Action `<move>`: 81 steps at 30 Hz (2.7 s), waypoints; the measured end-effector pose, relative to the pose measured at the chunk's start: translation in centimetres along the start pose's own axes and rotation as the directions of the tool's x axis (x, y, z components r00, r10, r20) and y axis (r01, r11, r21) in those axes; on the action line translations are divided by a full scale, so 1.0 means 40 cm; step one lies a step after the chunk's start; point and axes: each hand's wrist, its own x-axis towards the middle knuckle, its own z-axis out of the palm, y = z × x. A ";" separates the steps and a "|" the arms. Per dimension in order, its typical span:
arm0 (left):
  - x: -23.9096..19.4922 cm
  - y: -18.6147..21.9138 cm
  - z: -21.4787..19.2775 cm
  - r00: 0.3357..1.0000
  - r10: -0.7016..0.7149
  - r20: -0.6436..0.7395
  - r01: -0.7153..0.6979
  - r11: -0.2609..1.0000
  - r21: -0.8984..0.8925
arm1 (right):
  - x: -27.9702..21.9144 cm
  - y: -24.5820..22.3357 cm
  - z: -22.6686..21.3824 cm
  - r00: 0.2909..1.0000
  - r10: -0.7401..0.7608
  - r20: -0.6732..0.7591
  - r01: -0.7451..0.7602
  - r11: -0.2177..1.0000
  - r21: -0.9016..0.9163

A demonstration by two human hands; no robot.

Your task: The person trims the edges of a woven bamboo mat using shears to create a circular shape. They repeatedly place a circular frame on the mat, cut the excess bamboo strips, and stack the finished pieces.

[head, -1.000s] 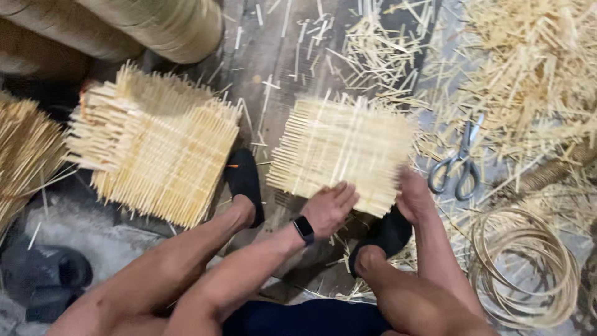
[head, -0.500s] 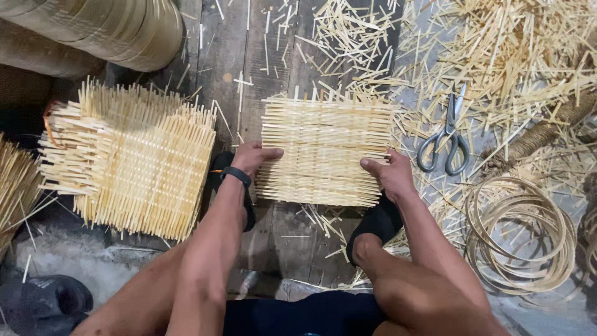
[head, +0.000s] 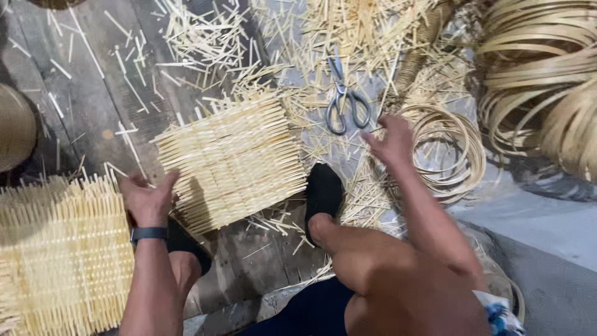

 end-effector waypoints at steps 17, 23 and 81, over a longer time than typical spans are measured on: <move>-0.527 0.469 -0.029 -0.775 0.551 0.310 -0.583 -0.813 -0.013 | 0.002 0.429 -0.377 0.998 0.059 0.017 -0.056 0.988 -0.144; -0.552 0.430 -0.065 -0.765 0.584 0.273 -0.601 -0.799 0.025 | -0.017 0.362 -0.405 0.992 -0.012 0.127 0.024 0.996 -0.089; -0.219 0.224 0.022 0.691 0.384 0.612 0.641 0.065 -0.765 | 0.056 -0.570 -0.280 0.849 -0.202 0.488 -0.525 -0.421 0.739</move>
